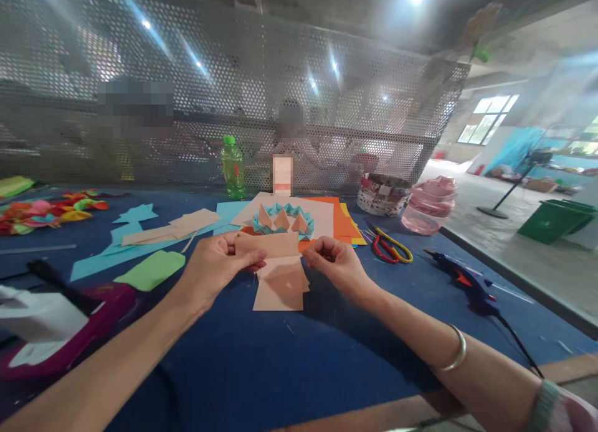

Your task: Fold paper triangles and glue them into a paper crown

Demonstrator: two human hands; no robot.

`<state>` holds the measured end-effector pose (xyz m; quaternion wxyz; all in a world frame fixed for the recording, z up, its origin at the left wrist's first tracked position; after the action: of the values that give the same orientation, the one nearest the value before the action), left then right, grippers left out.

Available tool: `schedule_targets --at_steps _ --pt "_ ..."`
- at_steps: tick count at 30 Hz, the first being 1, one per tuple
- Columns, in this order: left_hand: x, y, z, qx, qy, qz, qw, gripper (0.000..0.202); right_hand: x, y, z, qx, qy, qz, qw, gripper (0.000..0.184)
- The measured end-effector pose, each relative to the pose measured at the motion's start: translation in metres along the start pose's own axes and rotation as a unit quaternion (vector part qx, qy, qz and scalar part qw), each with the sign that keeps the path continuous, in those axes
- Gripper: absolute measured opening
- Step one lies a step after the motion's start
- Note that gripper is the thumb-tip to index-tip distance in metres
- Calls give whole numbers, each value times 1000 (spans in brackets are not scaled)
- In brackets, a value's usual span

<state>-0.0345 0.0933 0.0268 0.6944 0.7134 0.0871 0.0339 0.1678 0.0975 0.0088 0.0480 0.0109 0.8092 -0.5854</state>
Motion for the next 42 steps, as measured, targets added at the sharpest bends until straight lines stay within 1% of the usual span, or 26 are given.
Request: schedule_targets --at_steps 2,3,6,10,12,16,21,26,31,36,39,42 --pt "-4 0 -2 2 4 0 1000 43 -3 1 -2 -2 15 -5 1000 36" --pt "-3 -1 -2 5 -2 -3 1000 42 -2 1 -1 1 9 -12 1000 35" --pt "7 -3 5 9 -36 -18 999 38 10 2 5 22 -38 -19 999 37" --pt "24 -8 20 -2 -77 -34 996 39 27 5 18 61 -102 -4 993 38" --pt "29 -10 24 -4 -93 -36 995 38 30 6 21 63 -118 1 991 38" --pt "32 -14 25 -17 -118 -29 992 37 29 9 21 47 -112 21 992 43" --pt "33 -19 25 -52 -135 0 989 40 25 10 20 46 -95 50 993 40" --pt "32 -19 22 -50 -137 -19 989 44 22 8 20 40 -83 88 992 40" --pt "30 -15 18 -47 -140 -38 988 45 23 12 19 43 -100 112 988 42" --pt "23 -17 15 -62 -124 -67 988 46 19 7 17 29 -77 134 988 39" --pt "20 -18 12 -68 -126 -74 987 43 17 4 15 17 -71 149 986 39" --pt "14 -17 4 -50 -116 -82 989 41 14 3 11 8 -69 149 986 39"
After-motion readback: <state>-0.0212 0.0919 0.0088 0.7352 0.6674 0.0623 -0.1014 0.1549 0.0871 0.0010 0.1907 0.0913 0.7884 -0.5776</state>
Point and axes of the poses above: each hand's wrist, its own z-axis away from the middle knuckle, its own x-axis out of the palm, y = z × x, the point moved 8 cm from there along -z, towards the middle knuckle, and after that the axes turned 8 degrees about y, right-handed, at the moved point
